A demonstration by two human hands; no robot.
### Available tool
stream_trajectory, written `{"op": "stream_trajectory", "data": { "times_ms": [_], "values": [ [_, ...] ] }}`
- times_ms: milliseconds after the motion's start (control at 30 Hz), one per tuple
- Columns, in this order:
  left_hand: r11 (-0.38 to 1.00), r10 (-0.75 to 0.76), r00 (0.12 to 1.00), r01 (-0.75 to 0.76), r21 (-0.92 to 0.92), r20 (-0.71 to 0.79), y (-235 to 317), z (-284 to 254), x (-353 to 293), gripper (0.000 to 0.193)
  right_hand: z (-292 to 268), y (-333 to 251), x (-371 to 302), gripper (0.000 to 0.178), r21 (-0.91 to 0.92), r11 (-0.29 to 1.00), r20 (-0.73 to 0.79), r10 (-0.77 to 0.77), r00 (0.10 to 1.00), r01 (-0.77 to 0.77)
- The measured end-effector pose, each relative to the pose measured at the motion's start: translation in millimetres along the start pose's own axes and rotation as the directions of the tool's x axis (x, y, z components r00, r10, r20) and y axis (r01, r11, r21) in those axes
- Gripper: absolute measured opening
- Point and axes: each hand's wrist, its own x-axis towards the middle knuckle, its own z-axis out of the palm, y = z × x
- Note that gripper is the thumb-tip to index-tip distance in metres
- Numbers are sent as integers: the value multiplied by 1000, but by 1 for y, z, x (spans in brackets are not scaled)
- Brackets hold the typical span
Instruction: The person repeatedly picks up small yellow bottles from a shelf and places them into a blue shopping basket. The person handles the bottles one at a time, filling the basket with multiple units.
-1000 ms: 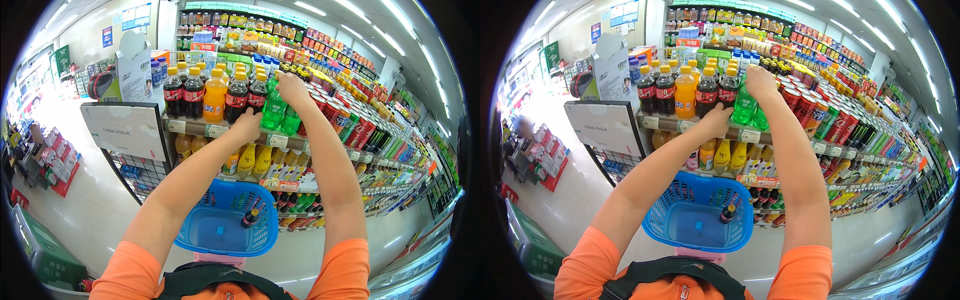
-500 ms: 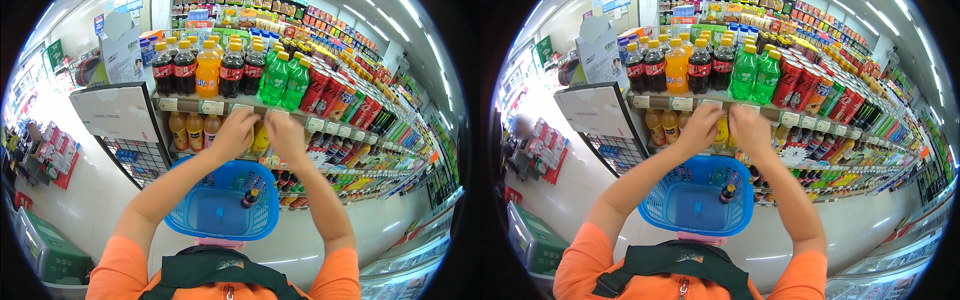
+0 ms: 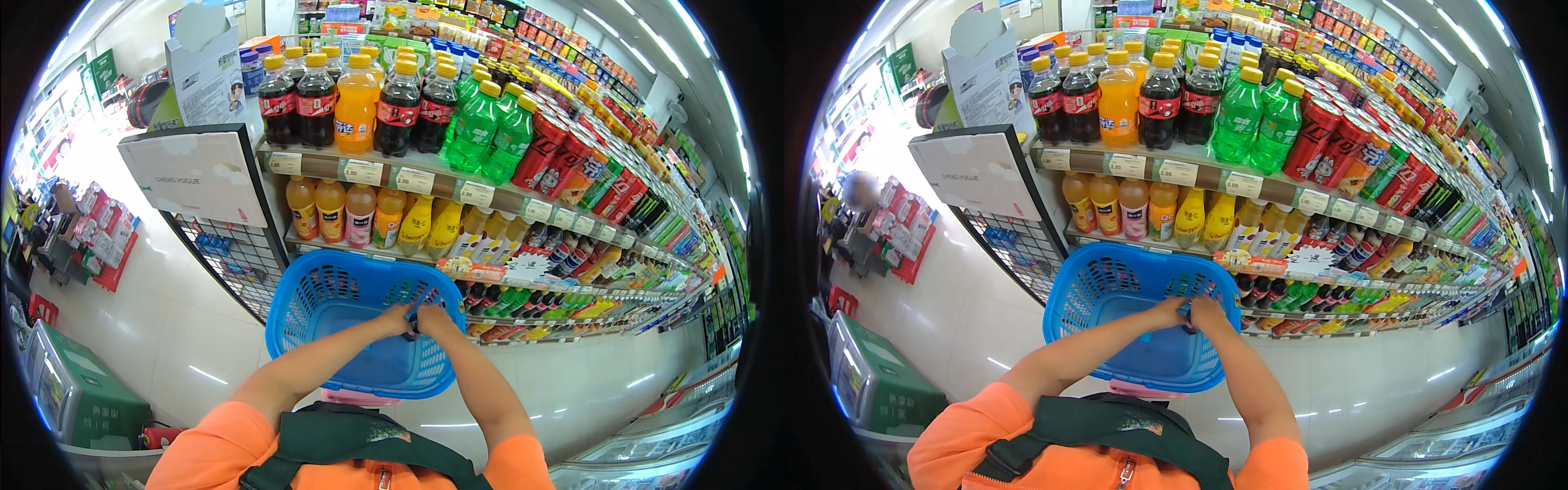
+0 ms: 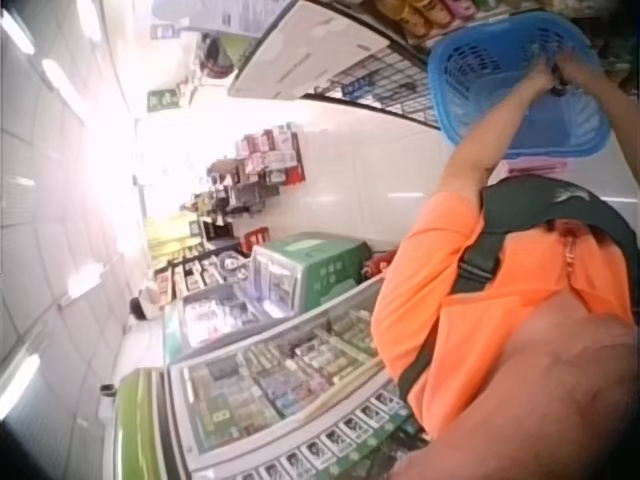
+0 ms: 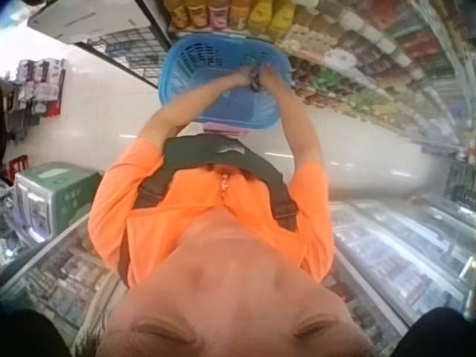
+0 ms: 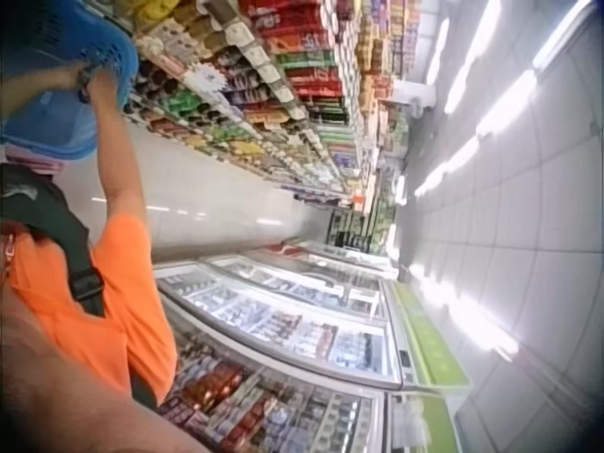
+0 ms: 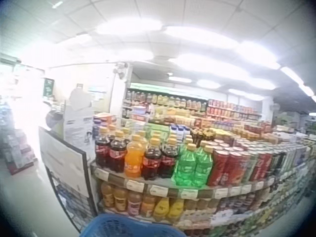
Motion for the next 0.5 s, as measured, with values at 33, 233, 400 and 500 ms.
{"op": "stream_trajectory", "data": {
  "times_ms": [33,233,400,500],
  "values": [
    [999,-21,1000,20,27,4,2,3,0,67,1,-1,-2,42,18,1000,-15,7,1000,-7],
    [995,70,998,-69,67,-2,-5,19,-10,66,31,-8,5,55,54,998,55,21,998,-24],
    [986,134,990,-137,93,42,-17,7,-19,52,21,-15,2,27,14,998,-28,-59,998,59],
    [965,230,969,-215,151,-87,8,-16,-37,53,-31,-32,-24,26,81,994,-184,-64,981,80]
  ]
}}
